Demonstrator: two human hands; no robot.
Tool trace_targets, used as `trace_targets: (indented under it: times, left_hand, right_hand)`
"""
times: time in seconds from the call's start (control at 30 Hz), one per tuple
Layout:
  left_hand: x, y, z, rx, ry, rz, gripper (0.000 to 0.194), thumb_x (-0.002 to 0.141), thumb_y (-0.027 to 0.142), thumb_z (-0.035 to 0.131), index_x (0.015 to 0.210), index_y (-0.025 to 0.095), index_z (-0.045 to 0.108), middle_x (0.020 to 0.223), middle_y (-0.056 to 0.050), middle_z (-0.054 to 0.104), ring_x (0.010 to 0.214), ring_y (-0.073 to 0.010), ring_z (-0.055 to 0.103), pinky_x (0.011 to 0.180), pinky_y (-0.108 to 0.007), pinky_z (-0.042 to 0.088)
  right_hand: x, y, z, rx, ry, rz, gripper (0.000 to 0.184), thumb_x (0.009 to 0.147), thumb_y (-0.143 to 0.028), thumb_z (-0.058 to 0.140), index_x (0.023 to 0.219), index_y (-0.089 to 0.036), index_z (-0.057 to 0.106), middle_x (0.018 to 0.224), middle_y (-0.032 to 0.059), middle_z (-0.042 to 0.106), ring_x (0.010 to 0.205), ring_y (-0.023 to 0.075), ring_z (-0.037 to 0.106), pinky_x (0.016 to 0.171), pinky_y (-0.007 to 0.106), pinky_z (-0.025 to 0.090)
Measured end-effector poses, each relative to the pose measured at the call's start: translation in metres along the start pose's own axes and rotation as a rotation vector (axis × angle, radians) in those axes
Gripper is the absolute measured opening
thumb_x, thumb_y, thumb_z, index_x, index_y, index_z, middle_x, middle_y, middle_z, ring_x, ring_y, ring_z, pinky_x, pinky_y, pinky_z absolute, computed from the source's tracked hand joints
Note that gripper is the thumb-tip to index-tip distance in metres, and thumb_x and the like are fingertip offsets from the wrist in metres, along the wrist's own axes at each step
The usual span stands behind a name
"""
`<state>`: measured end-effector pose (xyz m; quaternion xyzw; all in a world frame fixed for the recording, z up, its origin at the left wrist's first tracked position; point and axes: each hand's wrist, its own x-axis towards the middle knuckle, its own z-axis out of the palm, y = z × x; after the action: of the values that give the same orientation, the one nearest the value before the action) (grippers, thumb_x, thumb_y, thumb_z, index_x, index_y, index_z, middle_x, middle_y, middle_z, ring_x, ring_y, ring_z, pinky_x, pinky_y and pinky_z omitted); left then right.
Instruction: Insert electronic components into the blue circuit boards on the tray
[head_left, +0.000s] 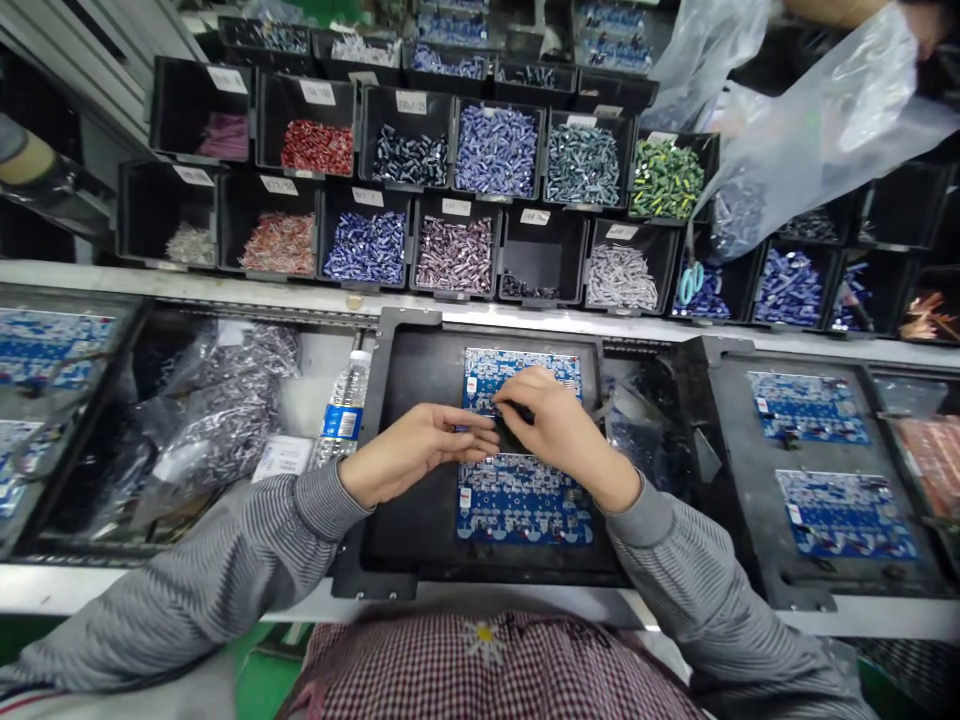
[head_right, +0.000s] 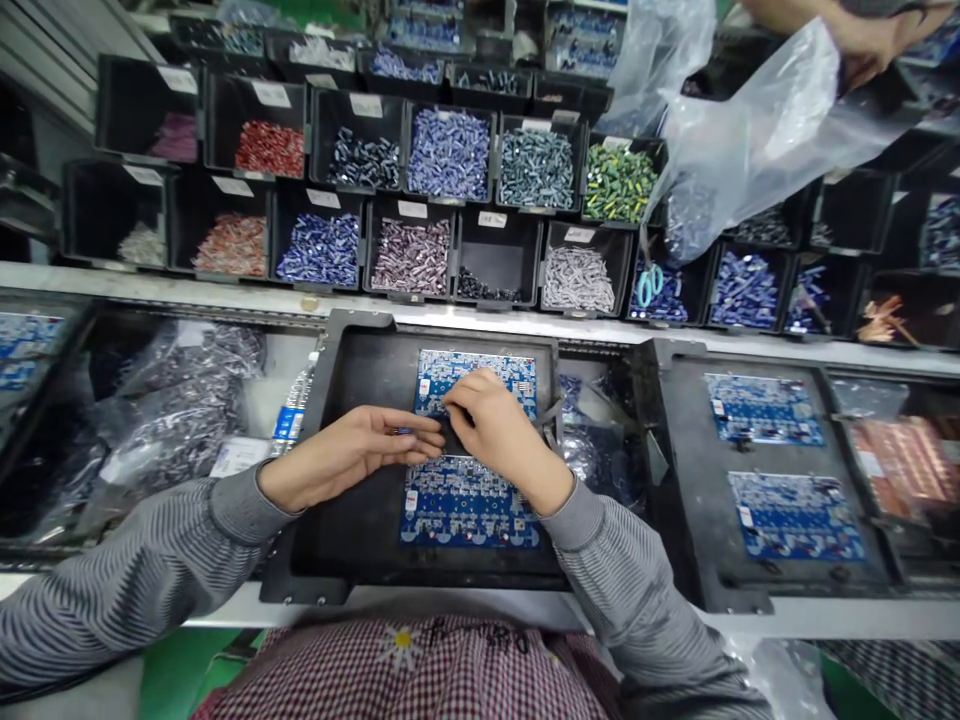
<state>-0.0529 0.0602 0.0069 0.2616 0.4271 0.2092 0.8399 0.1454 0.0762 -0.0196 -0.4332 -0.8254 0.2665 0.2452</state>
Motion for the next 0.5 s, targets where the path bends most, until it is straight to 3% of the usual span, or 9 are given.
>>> trace_targets:
  times: [0.1, 0.17, 0.27, 0.33, 0.5]
  left_hand:
    - [0.001, 0.001, 0.000, 0.023, 0.035, -0.017, 0.021, 0.074, 0.014, 0.071, 0.094, 0.007, 0.070, 0.087, -0.012, 0.071, 0.084, -0.0172, 0.066, 0.080, -0.028, 0.050]
    - [0.002, 0.001, -0.001, 0.088, 0.088, -0.010, 0.016, 0.072, 0.018, 0.073, 0.083, 0.007, 0.071, 0.071, -0.008, 0.068, 0.063, -0.0116, 0.062, 0.062, -0.022, 0.048]
    - [0.001, -0.002, -0.003, 0.145, 0.129, 0.030, 0.019, 0.072, 0.025, 0.074, 0.073, 0.006, 0.070, 0.055, 0.000, 0.055, 0.043, -0.0026, 0.040, 0.043, -0.017, 0.029]
    - [0.000, -0.003, -0.003, 0.109, 0.129, 0.061, 0.019, 0.074, 0.024, 0.072, 0.082, 0.006, 0.071, 0.060, -0.001, 0.057, 0.047, -0.0026, 0.039, 0.044, -0.018, 0.027]
    - [0.003, -0.002, 0.004, 0.009, 0.055, 0.078, 0.031, 0.078, 0.016, 0.067, 0.109, 0.009, 0.064, 0.073, -0.005, 0.063, 0.060, -0.0083, 0.052, 0.056, -0.021, 0.037]
  right_hand:
    - [-0.001, 0.000, 0.000, -0.018, -0.013, -0.011, 0.016, 0.085, -0.010, 0.050, 0.086, -0.018, 0.063, 0.085, 0.0060, 0.064, 0.087, 0.0206, 0.053, 0.083, 0.038, 0.044]
    - [0.000, 0.000, 0.000, -0.038, -0.035, -0.039, 0.019, 0.088, -0.011, 0.047, 0.088, -0.019, 0.065, 0.087, 0.0069, 0.064, 0.089, 0.0216, 0.052, 0.083, 0.039, 0.044]
    - [-0.001, 0.000, 0.000, -0.045, -0.052, -0.089, 0.024, 0.090, -0.013, 0.045, 0.091, -0.020, 0.067, 0.089, 0.0078, 0.064, 0.093, 0.0225, 0.052, 0.082, 0.040, 0.045]
    - [-0.004, -0.004, -0.001, -0.004, -0.011, -0.097, 0.022, 0.090, -0.015, 0.047, 0.095, -0.021, 0.067, 0.090, 0.0071, 0.065, 0.092, 0.0220, 0.053, 0.082, 0.041, 0.046]
    - [-0.011, -0.021, -0.009, 0.150, 0.060, -0.083, 0.013, 0.087, -0.020, 0.056, 0.093, -0.023, 0.067, 0.089, 0.0030, 0.066, 0.087, 0.0184, 0.057, 0.082, 0.038, 0.048]
